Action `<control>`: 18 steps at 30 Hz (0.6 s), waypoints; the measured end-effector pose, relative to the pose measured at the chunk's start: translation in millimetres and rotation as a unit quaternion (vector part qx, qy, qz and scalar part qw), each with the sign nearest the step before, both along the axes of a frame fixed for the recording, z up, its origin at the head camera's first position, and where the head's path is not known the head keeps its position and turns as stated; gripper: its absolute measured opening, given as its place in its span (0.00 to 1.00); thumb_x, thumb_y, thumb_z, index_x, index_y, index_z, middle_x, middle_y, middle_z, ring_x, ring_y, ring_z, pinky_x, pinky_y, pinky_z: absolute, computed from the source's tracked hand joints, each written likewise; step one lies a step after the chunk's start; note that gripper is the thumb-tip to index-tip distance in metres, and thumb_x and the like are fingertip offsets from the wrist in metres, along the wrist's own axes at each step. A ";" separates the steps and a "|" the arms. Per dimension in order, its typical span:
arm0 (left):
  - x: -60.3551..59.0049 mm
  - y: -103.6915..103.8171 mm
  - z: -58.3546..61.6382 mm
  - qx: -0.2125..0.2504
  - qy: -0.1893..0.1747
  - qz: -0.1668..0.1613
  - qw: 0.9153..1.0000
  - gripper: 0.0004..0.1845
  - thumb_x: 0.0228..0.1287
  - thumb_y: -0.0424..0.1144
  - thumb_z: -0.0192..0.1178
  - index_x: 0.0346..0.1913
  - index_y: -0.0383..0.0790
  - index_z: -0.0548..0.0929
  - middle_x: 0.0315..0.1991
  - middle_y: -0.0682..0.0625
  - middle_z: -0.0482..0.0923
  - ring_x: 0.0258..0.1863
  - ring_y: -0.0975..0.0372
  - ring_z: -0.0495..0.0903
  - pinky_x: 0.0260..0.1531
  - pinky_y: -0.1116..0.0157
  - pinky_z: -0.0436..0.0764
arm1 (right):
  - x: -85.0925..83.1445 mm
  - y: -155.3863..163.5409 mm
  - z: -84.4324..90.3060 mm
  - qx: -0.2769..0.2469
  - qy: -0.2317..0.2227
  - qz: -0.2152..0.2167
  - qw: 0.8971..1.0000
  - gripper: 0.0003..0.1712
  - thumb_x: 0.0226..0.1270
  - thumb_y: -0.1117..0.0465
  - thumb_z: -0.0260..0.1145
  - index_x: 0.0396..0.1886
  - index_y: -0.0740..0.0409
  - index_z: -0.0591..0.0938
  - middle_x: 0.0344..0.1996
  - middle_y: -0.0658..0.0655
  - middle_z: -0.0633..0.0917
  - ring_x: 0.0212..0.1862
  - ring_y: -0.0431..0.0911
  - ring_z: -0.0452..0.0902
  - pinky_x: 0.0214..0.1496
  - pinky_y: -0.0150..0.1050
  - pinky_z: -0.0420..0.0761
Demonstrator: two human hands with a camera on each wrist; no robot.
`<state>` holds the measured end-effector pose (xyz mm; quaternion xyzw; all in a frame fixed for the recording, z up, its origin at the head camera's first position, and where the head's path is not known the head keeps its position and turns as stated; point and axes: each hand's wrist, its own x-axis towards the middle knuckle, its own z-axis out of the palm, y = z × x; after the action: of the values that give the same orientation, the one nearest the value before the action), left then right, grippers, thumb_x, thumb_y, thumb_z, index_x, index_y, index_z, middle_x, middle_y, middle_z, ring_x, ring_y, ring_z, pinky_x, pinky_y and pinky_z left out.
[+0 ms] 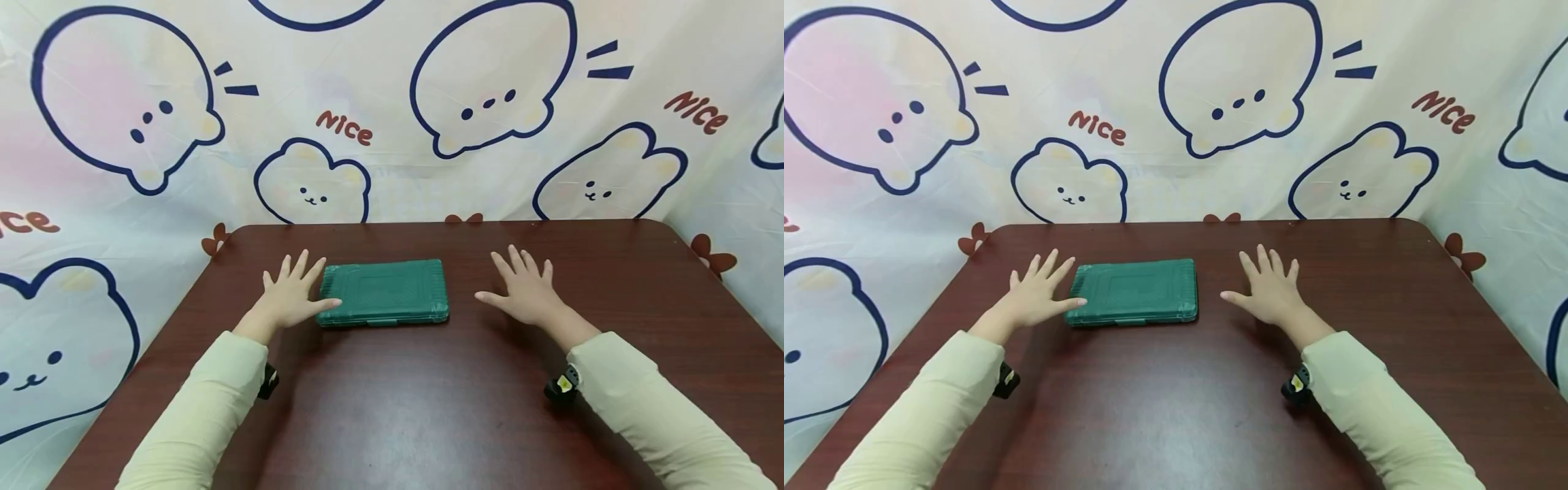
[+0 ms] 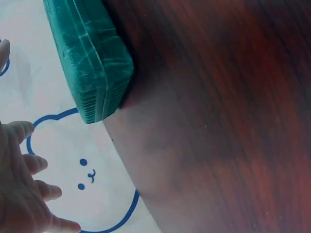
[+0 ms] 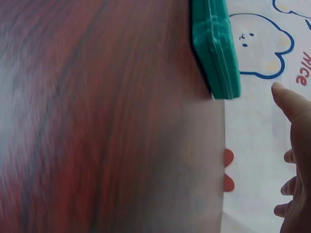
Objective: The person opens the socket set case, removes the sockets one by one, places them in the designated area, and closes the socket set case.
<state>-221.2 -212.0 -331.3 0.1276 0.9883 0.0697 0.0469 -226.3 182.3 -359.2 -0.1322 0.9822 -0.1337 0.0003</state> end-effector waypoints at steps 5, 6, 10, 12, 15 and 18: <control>-1.6 -0.9 -6.3 0.018 -0.010 -0.001 1.000 0.50 0.46 0.72 0.43 0.67 0.46 0.46 0.66 0.39 0.35 0.61 0.40 0.33 0.47 0.34 0.36 | -3.1 -17.5 -7.2 -0.009 -0.007 0.024 1.000 0.50 0.52 0.31 0.49 0.67 0.55 0.48 0.65 0.66 0.44 0.63 0.61 0.36 0.54 0.64 0.32; -1.9 -0.8 -7.7 0.021 -0.011 -0.001 1.000 0.50 0.46 0.72 0.43 0.67 0.46 0.46 0.66 0.39 0.35 0.61 0.40 0.33 0.47 0.34 0.36 | -3.7 -21.5 -8.6 -0.013 -0.007 0.029 0.999 0.50 0.53 0.31 0.49 0.67 0.55 0.48 0.65 0.66 0.44 0.63 0.61 0.36 0.54 0.64 0.32; -2.4 1.1 -13.8 0.026 -0.018 -0.009 0.999 0.50 0.46 0.72 0.43 0.67 0.46 0.46 0.66 0.39 0.35 0.62 0.41 0.34 0.48 0.35 0.37 | -3.3 -36.4 -14.5 -0.021 -0.013 0.050 0.998 0.51 0.52 0.30 0.47 0.67 0.54 0.47 0.65 0.64 0.44 0.64 0.60 0.37 0.55 0.63 0.34; -2.6 2.5 -16.4 0.031 -0.024 -0.011 0.999 0.50 0.46 0.72 0.44 0.68 0.46 0.45 0.66 0.39 0.35 0.62 0.41 0.34 0.48 0.35 0.37 | -2.4 -42.6 -17.1 -0.029 -0.018 0.060 0.998 0.51 0.51 0.29 0.47 0.68 0.53 0.46 0.65 0.63 0.43 0.64 0.60 0.37 0.55 0.63 0.35; -3.6 4.4 -19.2 0.038 -0.032 -0.016 0.999 0.50 0.46 0.72 0.44 0.68 0.46 0.45 0.66 0.40 0.35 0.62 0.42 0.33 0.49 0.36 0.37 | -2.0 -50.9 -20.0 -0.039 -0.018 0.075 0.996 0.51 0.51 0.28 0.46 0.68 0.53 0.46 0.65 0.62 0.43 0.64 0.59 0.37 0.56 0.62 0.37; -5.6 5.4 -21.2 0.043 -0.041 -0.018 0.998 0.49 0.47 0.71 0.45 0.68 0.47 0.45 0.66 0.41 0.34 0.63 0.43 0.33 0.49 0.37 0.37 | -2.7 -58.5 -22.6 -0.047 -0.017 0.090 0.995 0.52 0.51 0.28 0.46 0.67 0.53 0.47 0.65 0.62 0.43 0.64 0.59 0.38 0.56 0.62 0.39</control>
<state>-226.8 -206.6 -352.5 0.1445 0.9792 0.1162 0.0828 -228.9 123.9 -381.9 -0.2179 0.9586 -0.1819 0.0229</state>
